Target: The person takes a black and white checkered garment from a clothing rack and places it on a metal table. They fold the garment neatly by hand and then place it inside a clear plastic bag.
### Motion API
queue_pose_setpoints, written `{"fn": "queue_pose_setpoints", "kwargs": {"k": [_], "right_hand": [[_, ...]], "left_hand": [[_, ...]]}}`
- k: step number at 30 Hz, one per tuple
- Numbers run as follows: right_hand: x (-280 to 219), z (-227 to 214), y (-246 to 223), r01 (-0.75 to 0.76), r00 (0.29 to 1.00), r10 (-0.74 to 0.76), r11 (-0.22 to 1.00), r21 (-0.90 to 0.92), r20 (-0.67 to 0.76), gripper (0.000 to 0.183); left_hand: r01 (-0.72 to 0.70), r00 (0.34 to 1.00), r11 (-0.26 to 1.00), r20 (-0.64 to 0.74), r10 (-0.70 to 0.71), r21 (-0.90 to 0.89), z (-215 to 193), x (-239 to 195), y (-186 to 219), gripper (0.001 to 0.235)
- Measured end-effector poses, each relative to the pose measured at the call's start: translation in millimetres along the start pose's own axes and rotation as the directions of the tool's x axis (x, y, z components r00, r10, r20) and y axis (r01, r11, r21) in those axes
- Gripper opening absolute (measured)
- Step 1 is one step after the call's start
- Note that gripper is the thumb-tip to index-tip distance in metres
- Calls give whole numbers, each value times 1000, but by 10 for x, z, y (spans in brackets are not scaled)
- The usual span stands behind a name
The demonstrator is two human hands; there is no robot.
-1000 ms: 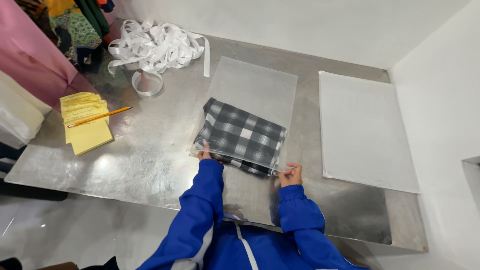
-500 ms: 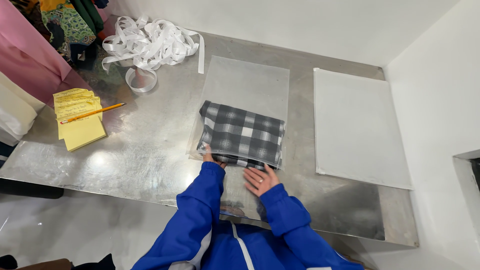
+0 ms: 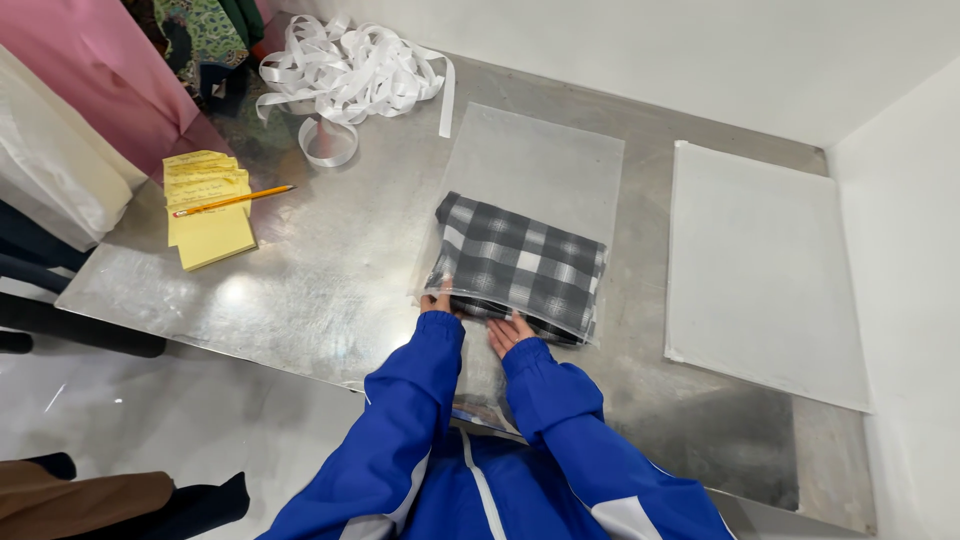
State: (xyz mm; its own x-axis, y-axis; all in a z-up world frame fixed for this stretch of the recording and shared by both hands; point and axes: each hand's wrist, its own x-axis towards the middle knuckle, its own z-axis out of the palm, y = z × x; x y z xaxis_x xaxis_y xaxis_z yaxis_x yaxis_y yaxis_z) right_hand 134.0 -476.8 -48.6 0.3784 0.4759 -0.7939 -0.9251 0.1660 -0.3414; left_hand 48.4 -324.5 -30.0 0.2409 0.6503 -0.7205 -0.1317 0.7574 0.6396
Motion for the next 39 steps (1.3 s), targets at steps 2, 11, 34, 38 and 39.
{"fn": "queue_pose_setpoints", "kwargs": {"k": [2, 11, 34, 38, 39], "right_hand": [[84, 2, -11, -12, 1000, 14, 999, 43, -27, 43], [-1, 128, -66, 36, 990, -20, 993, 114, -137, 38], [879, 1056, -303, 183, 964, -144, 970, 160, -225, 91], [985, 899, -339, 230, 952, -187, 960, 159, -243, 84], [1020, 898, -377, 248, 947, -205, 955, 160, -247, 82]], "left_hand": [[-96, 995, 995, 8, 96, 23, 47, -51, 81, 99], [-283, 959, 944, 28, 283, 167, -12, 380, 12, 41], [121, 837, 814, 382, -391, 568, -632, 1227, 138, 40], [-56, 984, 562, 142, -111, 825, -758, 1622, 882, 34], [-157, 987, 484, 158, 39, 861, -702, 1752, 1001, 41]]}}
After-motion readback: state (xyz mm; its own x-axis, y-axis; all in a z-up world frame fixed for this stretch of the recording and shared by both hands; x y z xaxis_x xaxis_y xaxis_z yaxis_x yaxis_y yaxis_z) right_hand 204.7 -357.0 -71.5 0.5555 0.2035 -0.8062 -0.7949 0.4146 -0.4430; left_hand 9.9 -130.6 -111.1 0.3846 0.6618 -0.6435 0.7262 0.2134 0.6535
